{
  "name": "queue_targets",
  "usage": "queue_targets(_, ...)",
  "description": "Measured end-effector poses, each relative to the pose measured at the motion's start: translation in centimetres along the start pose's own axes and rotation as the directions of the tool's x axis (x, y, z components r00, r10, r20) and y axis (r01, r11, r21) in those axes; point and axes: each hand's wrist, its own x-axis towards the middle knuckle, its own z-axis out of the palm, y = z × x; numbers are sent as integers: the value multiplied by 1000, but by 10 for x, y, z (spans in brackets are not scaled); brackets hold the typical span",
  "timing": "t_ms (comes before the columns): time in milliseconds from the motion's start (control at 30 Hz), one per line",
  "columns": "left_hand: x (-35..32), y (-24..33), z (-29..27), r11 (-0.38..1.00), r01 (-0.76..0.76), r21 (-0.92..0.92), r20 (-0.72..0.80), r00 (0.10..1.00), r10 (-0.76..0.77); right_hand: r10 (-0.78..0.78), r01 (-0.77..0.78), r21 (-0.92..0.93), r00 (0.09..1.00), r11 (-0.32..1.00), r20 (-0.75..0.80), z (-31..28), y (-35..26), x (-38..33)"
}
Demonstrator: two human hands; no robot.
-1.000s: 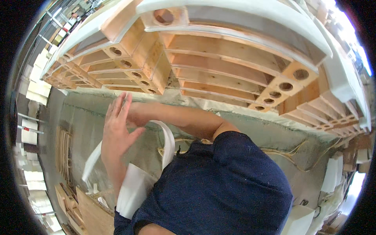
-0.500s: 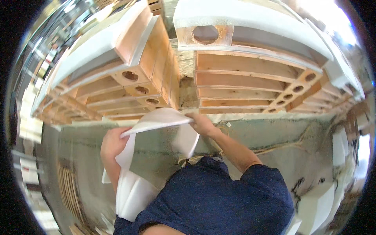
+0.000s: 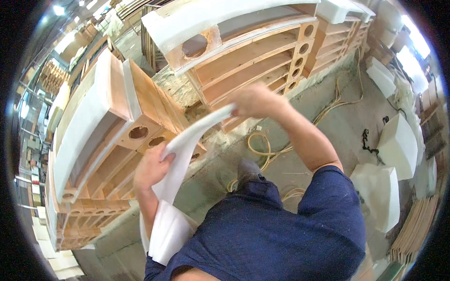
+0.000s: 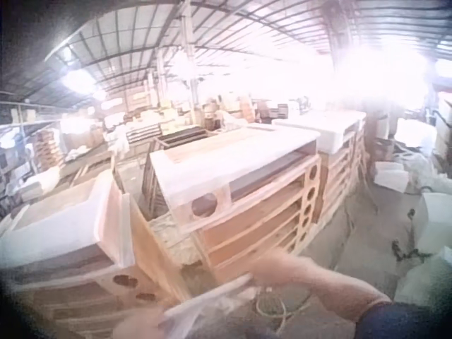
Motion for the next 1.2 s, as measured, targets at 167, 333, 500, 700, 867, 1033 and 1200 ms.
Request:
queue_targets(167, 32, 9, -44, 991, -73, -116, 37, 996, 78, 187, 156, 743, 916, 651, -356, -5, 61, 18)
queue_targets(333, 72, 27, -76, 992, -72, -102, -131, 990, 58, 469, 568, 765, 610, 305, -639, 13, 57, 96)
queue_targets(500, 109, 38, -105, 993, -4, -121, -129, 992, -12, 586, 533, 757, 495, 378, -642, 7, 63, 146)
queue_targets(700, 133, 34, -120, 992, -16, -124, -87, 996, 5, 630, 391, 811, 511, 435, -585, -2, 68, 163)
queue_targets(867, 144, 32, -126, 992, 8, -122, -74, 997, -17, 626, 495, 768, 462, 406, -629, 0, 71, 176)
queue_targets(1033, 154, 27, -124, 996, 21, -87, -60, 998, -26, 665, 429, 804, 462, 412, -587, -3, 71, 187)
queue_targets(1200, 154, 22, -125, 984, 49, -171, -55, 997, -59, 542, 312, 536, 73, 785, -837, 0, 57, 188)
